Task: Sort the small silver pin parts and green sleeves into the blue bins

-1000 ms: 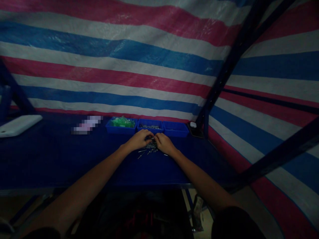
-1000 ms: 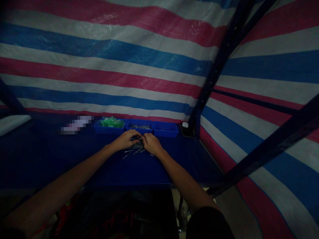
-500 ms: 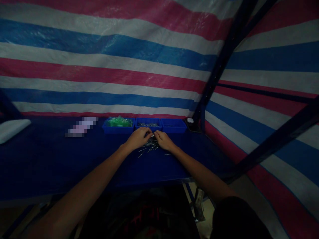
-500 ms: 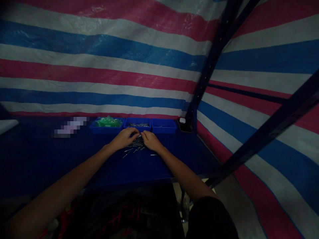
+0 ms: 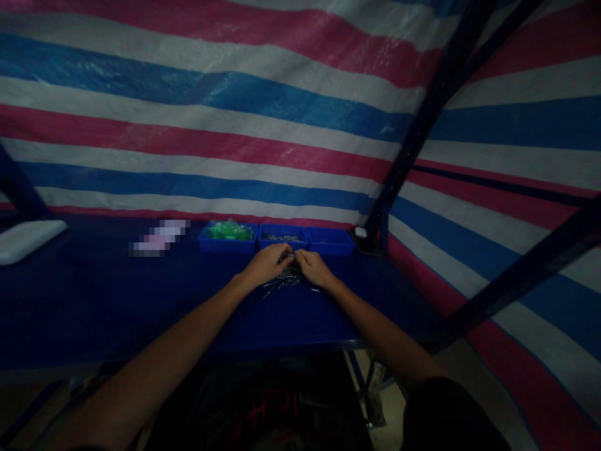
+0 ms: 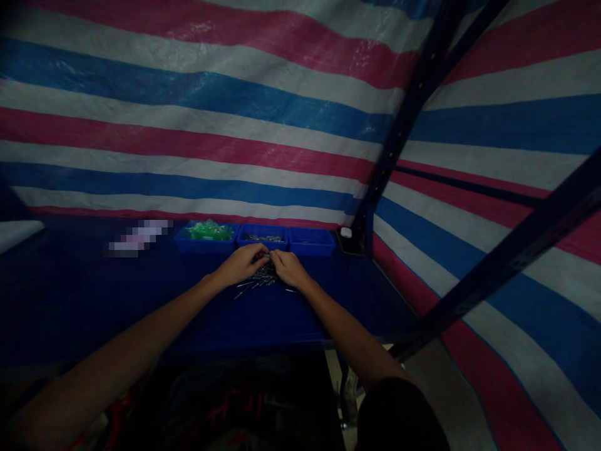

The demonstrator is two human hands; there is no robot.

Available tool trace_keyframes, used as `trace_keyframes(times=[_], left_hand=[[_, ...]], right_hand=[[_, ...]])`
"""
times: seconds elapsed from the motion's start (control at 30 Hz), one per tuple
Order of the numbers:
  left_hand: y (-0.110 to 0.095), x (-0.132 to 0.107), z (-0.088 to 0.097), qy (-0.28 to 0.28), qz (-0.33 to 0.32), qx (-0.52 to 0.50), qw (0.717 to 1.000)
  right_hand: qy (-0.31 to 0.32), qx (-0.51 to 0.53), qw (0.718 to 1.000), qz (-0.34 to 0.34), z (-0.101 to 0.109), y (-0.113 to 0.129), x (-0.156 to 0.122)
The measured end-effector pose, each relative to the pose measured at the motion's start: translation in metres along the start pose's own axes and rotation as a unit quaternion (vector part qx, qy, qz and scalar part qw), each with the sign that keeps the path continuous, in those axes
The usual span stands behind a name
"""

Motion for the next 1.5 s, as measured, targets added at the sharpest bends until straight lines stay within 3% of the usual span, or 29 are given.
trace_keyframes(times=[0.23, 0.47, 0.77, 1.0, 1.2, 1.5], left_hand=[[0.002, 0.002, -0.002, 0.000, 0.050, 0.021, 0.999], [0.001, 0.001, 0.000, 0.008, 0.056, 0.002, 0.998], [-0.009, -0.002, 0.001, 0.011, -0.004, -0.052, 0.999], [-0.006, 0.000, 0.003, -0.016, 0.031, -0.024, 0.999], [-0.005, 0.000, 0.004, -0.016, 0.030, -0.005, 0.999], [-0.004, 0.001, 0.008, -0.020, 0.018, -0.065, 0.998]], right_hand=[[0.003, -0.037, 0.999, 0.024, 0.008, 0.009, -0.004], [-0.013, -0.105, 0.991, 0.080, 0.011, 0.016, -0.003], [-0.035, -0.123, 0.990, 0.057, 0.011, 0.009, -0.003], [-0.036, -0.072, 0.996, 0.042, 0.014, 0.015, -0.004], [-0.033, -0.092, 0.993, 0.066, 0.014, 0.017, -0.005], [-0.064, -0.104, 0.991, 0.046, 0.016, 0.013, -0.004]])
Point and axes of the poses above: each hand's wrist, its own x-axis towards the middle knuckle, its own z-axis out of the back of the hand, y = z × x, the point moved 3 cm from there along x, towards the middle knuckle, and after that the axes turned 15 degrees about z, right-handed, at the moved point
